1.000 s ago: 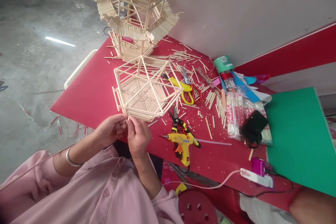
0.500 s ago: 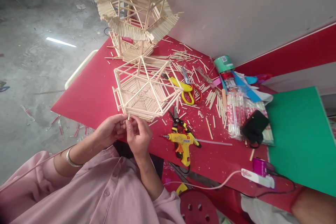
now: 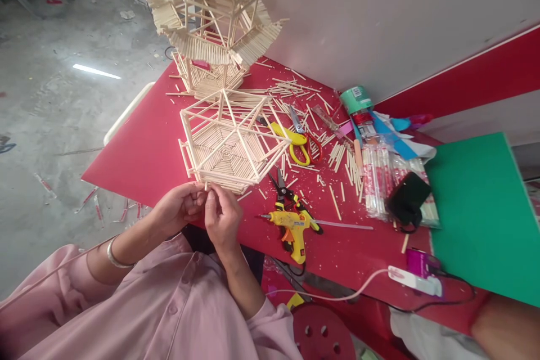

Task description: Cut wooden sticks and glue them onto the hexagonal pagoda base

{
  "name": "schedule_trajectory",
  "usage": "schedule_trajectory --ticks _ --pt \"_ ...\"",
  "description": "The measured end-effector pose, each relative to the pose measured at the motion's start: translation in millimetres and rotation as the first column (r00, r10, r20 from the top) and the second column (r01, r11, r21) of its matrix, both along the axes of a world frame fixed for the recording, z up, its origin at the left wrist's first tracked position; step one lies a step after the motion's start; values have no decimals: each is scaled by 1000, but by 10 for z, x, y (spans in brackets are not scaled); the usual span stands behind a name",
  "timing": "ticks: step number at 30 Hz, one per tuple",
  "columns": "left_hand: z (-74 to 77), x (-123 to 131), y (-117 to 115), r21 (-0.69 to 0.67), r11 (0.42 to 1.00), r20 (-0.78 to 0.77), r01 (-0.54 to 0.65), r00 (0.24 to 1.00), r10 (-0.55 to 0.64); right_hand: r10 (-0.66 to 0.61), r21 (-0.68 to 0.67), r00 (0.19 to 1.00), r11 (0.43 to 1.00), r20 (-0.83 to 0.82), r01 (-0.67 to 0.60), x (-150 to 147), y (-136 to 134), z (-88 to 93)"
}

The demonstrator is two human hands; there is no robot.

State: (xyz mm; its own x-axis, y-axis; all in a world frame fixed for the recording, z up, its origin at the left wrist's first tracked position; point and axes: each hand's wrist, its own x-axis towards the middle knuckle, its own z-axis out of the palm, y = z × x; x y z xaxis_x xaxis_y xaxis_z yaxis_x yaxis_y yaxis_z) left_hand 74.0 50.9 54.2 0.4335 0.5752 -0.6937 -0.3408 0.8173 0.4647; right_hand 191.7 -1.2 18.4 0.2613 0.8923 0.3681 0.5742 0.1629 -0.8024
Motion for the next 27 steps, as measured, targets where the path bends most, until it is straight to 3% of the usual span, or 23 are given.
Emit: schedule_trajectory --ticks 27 --pt "-50 3 -18 42 999 6 -1 1000 1 11 -7 1000 1000 -6 -11 6 -5 -43"
